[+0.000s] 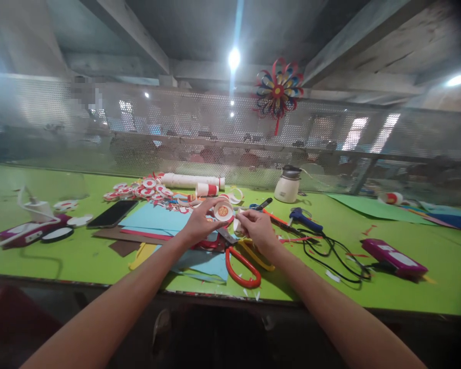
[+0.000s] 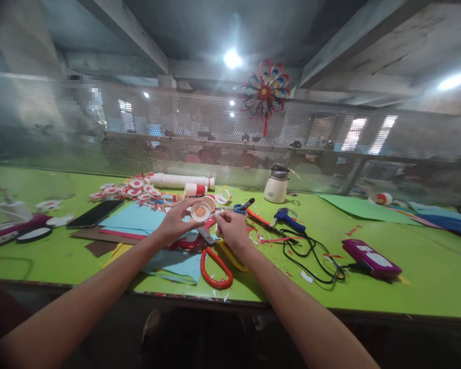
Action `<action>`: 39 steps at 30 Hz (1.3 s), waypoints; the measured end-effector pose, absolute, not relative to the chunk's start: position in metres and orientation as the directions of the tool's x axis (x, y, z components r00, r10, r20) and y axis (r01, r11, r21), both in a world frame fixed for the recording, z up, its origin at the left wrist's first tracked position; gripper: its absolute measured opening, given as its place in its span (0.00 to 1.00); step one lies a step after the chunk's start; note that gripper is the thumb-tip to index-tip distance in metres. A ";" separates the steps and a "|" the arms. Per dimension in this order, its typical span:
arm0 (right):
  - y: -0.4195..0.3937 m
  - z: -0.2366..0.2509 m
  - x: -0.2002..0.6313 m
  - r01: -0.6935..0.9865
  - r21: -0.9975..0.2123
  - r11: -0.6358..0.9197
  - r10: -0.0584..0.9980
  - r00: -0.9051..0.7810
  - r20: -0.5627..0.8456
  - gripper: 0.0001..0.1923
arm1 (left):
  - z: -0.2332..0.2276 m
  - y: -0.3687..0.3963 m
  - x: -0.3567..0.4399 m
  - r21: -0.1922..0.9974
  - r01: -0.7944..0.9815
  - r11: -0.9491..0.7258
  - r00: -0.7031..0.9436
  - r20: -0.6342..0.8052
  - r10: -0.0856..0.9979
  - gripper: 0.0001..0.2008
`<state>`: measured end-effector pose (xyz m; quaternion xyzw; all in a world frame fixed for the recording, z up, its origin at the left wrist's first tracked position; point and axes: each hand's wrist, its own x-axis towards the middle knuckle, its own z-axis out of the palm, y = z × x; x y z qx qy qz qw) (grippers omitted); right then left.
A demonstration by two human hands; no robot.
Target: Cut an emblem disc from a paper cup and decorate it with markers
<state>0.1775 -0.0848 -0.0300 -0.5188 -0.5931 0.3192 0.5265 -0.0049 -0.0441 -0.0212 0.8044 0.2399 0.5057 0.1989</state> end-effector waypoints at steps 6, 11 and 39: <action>-0.088 -0.027 0.176 0.248 -0.904 0.348 0.914 0.126 0.386 0.14 | -0.025 -0.041 -0.004 0.622 0.185 -0.761 0.402 0.659 0.636 0.25; -0.090 -0.024 0.174 0.219 -0.899 0.380 0.890 0.178 0.419 0.23 | -0.027 -0.040 -0.003 0.664 0.209 -0.718 0.397 0.613 0.683 0.25; -0.087 -0.031 0.177 0.238 -0.954 0.181 0.984 -0.036 0.177 0.14 | -0.025 -0.044 -0.004 0.642 0.180 -0.745 0.501 0.592 0.631 0.26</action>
